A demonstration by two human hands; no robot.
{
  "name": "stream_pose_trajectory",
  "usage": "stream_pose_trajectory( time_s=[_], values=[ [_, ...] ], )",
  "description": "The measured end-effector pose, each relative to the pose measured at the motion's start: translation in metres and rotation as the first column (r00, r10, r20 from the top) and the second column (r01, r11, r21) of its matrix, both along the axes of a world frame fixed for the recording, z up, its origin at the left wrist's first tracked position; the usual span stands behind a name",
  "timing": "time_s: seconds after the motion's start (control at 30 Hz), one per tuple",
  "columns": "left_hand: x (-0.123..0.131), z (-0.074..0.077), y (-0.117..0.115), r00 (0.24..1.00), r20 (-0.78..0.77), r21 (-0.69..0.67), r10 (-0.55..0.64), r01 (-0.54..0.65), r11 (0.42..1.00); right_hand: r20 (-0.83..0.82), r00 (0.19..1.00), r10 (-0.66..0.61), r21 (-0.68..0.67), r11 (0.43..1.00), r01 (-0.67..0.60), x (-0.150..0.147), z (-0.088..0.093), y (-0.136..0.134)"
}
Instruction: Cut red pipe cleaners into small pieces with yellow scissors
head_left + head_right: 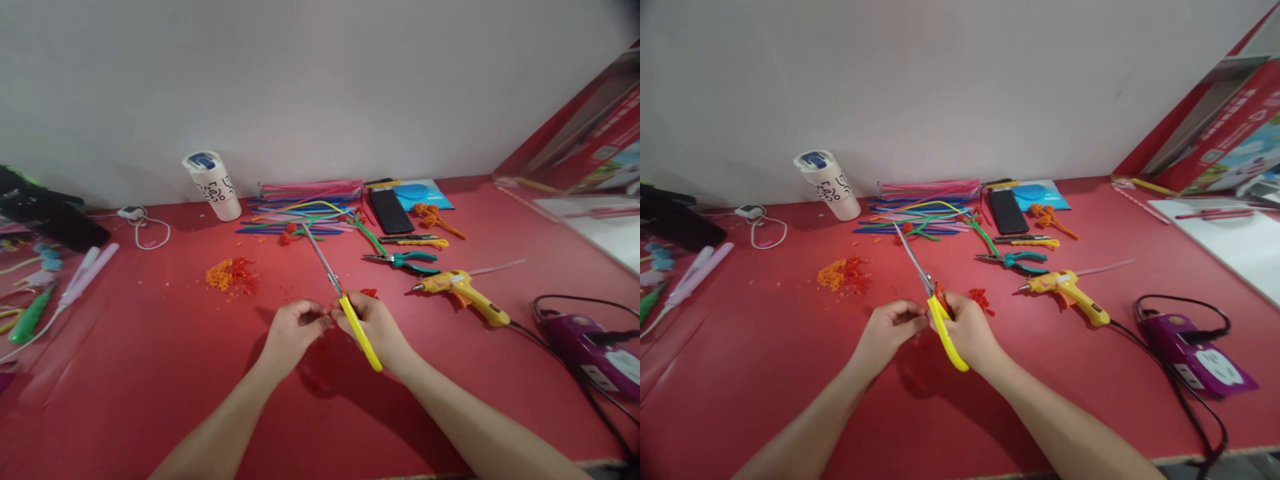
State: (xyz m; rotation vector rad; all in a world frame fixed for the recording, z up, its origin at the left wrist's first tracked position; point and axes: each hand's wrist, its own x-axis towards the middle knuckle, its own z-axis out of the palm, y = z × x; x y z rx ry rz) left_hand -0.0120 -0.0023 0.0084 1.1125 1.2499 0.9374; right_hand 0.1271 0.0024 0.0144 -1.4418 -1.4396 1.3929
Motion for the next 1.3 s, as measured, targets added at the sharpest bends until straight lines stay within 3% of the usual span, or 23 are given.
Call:
stream_pose_trajectory(
  time_s=[0.13,0.23,0.37,0.5,0.63,0.77,1.3],
  values=[
    [-0.004,-0.002,0.004,0.976,0.188,-0.063,0.109,-0.099,0.993,0.188,0.981,-0.043,0.175,0.985,0.009,0.009,-0.006,0.003],
    [-0.011,-0.003,0.008,0.902,0.354,-0.12,0.248,-0.219,0.968,0.439,0.897,-0.051,0.281,0.956,-0.083,0.016,-0.008,0.005],
    [-0.018,-0.003,0.014,0.823,0.463,-0.152,0.33,-0.293,0.944,0.683,0.729,0.034,0.254,0.925,-0.281,0.016,-0.004,0.002],
    [-0.022,-0.004,0.016,0.765,0.521,-0.139,0.378,-0.362,0.922,0.802,0.592,0.081,0.213,0.886,-0.411,0.011,-0.003,-0.003],
    [-0.024,-0.002,0.016,0.754,0.52,-0.108,0.401,-0.407,0.907,0.886,0.46,0.06,0.189,0.859,-0.476,0.011,-0.006,-0.004],
    [-0.025,0.0,0.015,0.768,0.499,-0.067,0.402,-0.428,0.901,0.924,0.38,0.044,0.177,0.831,-0.527,0.011,-0.01,-0.004],
    [-0.026,-0.001,0.014,0.771,0.489,-0.073,0.409,-0.43,0.9,0.925,0.378,-0.022,0.244,0.798,-0.551,0.011,-0.018,-0.003]
  ],
)
